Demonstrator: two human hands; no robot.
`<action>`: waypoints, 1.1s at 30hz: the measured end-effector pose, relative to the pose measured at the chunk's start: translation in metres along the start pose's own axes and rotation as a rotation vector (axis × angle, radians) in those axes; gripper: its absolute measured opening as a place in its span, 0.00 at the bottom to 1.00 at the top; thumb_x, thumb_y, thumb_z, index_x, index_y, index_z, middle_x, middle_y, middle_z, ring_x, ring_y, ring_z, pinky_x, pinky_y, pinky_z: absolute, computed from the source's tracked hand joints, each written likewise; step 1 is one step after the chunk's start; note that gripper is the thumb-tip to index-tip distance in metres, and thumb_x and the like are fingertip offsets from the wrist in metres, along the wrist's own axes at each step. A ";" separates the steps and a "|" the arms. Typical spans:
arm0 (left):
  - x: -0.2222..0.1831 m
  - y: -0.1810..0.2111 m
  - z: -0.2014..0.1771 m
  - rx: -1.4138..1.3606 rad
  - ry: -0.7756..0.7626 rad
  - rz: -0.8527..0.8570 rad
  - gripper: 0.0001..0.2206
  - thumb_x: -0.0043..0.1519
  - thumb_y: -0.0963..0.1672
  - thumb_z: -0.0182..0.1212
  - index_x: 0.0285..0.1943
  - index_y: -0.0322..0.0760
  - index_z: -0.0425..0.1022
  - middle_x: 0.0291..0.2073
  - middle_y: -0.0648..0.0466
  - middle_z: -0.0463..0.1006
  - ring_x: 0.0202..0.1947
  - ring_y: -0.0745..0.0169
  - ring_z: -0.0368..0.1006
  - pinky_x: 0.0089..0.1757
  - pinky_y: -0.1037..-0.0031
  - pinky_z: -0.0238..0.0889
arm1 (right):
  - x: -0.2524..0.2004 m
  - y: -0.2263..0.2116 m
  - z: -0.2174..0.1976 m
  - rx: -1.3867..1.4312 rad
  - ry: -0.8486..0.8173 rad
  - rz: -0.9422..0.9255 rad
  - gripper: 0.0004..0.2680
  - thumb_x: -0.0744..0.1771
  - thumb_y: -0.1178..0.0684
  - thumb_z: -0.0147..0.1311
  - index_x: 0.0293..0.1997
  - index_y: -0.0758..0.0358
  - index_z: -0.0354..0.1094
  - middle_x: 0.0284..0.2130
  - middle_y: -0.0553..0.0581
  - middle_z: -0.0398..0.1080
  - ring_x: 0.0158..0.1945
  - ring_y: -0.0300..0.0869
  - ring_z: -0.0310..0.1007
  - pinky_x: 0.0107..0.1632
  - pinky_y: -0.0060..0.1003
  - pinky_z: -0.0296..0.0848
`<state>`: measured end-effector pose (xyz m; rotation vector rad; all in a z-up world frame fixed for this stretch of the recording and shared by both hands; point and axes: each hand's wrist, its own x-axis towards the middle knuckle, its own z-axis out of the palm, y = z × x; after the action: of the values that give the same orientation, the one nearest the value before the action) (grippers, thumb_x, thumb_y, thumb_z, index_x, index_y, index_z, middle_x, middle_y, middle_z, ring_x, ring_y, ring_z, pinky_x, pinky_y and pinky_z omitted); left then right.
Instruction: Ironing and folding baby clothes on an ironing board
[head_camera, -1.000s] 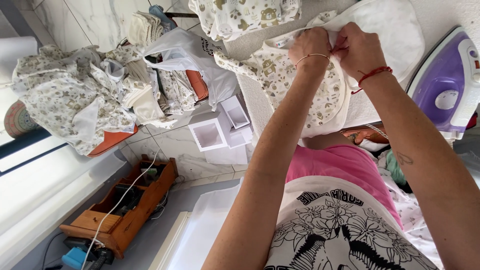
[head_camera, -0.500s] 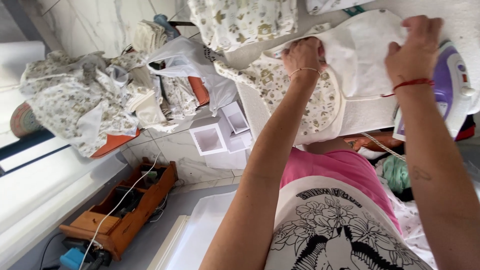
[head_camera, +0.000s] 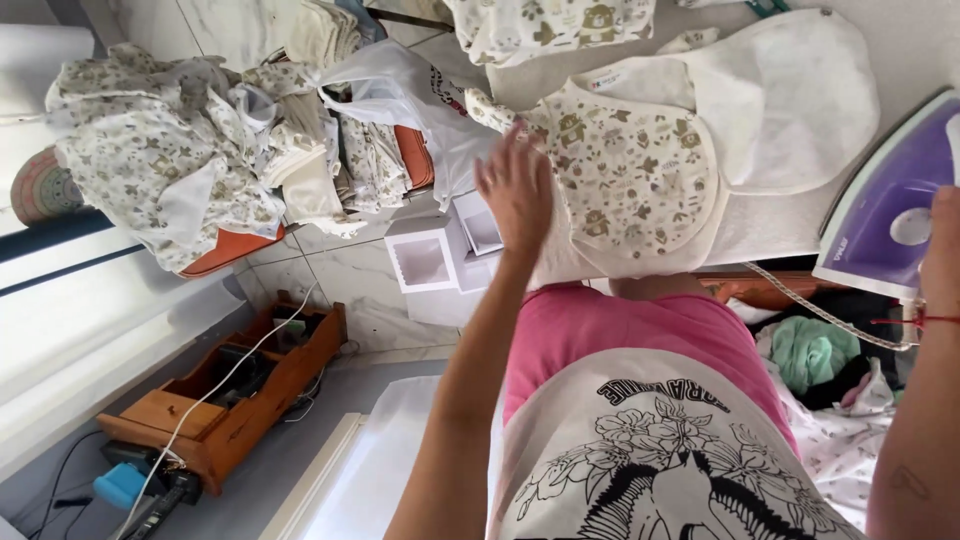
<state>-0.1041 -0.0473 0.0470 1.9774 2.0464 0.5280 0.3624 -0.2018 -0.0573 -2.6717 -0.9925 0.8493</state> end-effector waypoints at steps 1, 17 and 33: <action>0.015 -0.010 -0.003 0.032 0.063 -0.075 0.11 0.59 0.48 0.46 0.48 0.47 0.65 0.51 0.61 0.65 0.55 0.64 0.59 0.58 0.54 0.39 | 0.014 0.043 0.014 0.227 -0.002 -0.189 0.14 0.78 0.39 0.42 0.49 0.60 0.61 0.31 0.50 0.59 0.30 0.35 0.56 0.33 0.34 0.57; 0.085 -0.059 -0.014 0.112 -0.580 -0.081 0.13 0.47 0.55 0.53 0.28 0.48 0.72 0.30 0.54 0.69 0.42 0.46 0.64 0.54 0.42 0.31 | -0.179 -0.326 0.029 -0.243 -0.271 -0.772 0.17 0.62 0.45 0.51 0.54 0.53 0.63 0.34 0.54 0.71 0.29 0.51 0.71 0.29 0.45 0.71; 0.068 -0.077 0.007 -0.061 -0.481 -0.192 0.03 0.55 0.44 0.45 0.31 0.44 0.58 0.27 0.57 0.71 0.32 0.53 0.65 0.40 0.60 0.53 | -0.193 -0.347 0.038 -0.305 -0.194 -1.188 0.13 0.63 0.49 0.49 0.51 0.60 0.63 0.31 0.62 0.71 0.20 0.42 0.71 0.18 0.29 0.73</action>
<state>-0.1748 0.0203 0.0131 1.6471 1.8564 0.0614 0.0319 -0.0621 0.1161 -1.5933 -2.4614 0.6588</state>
